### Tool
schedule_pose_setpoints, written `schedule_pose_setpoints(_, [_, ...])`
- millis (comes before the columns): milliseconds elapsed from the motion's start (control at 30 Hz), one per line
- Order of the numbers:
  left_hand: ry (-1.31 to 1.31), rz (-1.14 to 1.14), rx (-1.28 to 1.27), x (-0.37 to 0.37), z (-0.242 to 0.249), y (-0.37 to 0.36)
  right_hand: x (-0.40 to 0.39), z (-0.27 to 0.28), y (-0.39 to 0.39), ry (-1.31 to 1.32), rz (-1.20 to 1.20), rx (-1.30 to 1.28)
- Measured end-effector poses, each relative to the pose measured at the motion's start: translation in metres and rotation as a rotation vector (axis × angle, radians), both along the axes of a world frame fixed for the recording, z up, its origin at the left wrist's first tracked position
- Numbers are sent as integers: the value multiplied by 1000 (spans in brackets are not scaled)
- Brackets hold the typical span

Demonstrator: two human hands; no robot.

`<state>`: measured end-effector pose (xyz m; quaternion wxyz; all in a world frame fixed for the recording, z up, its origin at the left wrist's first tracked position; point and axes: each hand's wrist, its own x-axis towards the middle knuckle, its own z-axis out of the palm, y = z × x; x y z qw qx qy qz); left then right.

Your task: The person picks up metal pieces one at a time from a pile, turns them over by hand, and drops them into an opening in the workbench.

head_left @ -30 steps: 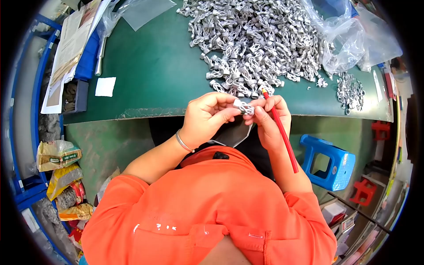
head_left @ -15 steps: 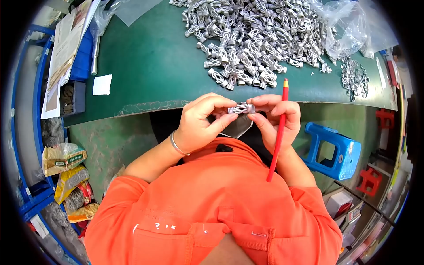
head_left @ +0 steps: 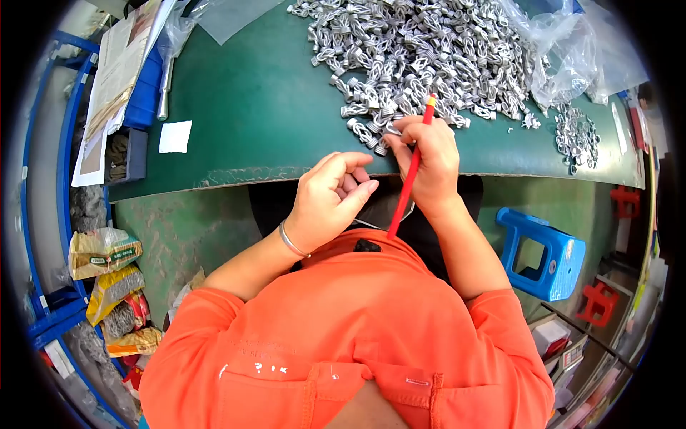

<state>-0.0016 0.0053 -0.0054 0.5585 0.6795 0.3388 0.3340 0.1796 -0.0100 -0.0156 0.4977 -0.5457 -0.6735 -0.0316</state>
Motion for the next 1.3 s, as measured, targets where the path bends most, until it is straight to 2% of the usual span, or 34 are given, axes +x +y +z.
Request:
schedule_pose_setpoints(33, [-34,29,-170,0,0,0,-1,-2,-1,79,43,29])
schedule_pose_setpoints(67, [-34,32,-171,1,2,0,-2,-4,-4,258,132,18])
schedule_pose_setpoints(133, [-255,18,-467,5,9,2,-4,0,-16,480,268,-67])
schedule_pose_setpoints(233, [-273,-114,-546,1,6,11,-3,2,-25,620,382,-101])
schedule_pose_setpoints(300, [-325,-79,-516,4,6,11,-4,3,-31,693,411,-122])
schedule_pose_setpoints(367, [-385,-33,-350,4,4,9,-8,13,-39,1043,420,-328])
schedule_pose_setpoints(400, [-386,-25,-333,4,5,9,-7,16,-43,1082,430,-391])
schedule_pose_setpoints(433, [-385,-25,-338,3,6,8,-6,15,-45,1085,427,-394])
schedule_pose_setpoints(500, [-233,-52,1,3,7,7,-3,9,-49,1280,471,-382])
schedule_pose_setpoints(567, [-240,-51,38,4,8,3,-2,0,-51,1298,499,-358])
schedule_pose_setpoints(633, [-246,-46,77,6,8,1,-5,-3,-51,1223,520,-305])
schedule_pose_setpoints(700, [-305,-27,219,8,7,3,-12,-1,-51,1233,519,-272])
schedule_pose_setpoints(733, [-305,-25,218,8,7,4,-13,0,-52,1125,463,-208])
schedule_pose_setpoints(800, [-208,-43,412,6,9,6,-8,-3,-55,930,394,-144])
schedule_pose_setpoints(833, [-208,-44,412,3,9,6,-2,-3,-56,930,393,-144])
schedule_pose_setpoints(900, [-70,-92,530,-1,8,7,10,-3,-55,690,463,-155])
schedule_pose_setpoints(933, [-71,-94,532,0,8,6,12,-1,-53,563,346,-128])
schedule_pose_setpoints(967, [10,-116,505,1,7,6,14,0,-50,563,345,-126])
schedule_pose_setpoints(1033, [93,-136,477,2,6,6,18,0,-39,107,12,-96])
schedule_pose_setpoints(1100, [129,-142,503,3,5,7,14,6,-28,-51,-80,-83])
schedule_pose_setpoints(1167, [130,-137,494,4,3,8,13,5,-20,-147,-100,-75])
schedule_pose_setpoints(1300, [113,-99,414,2,-1,9,14,-1,-17,-103,-104,-87])
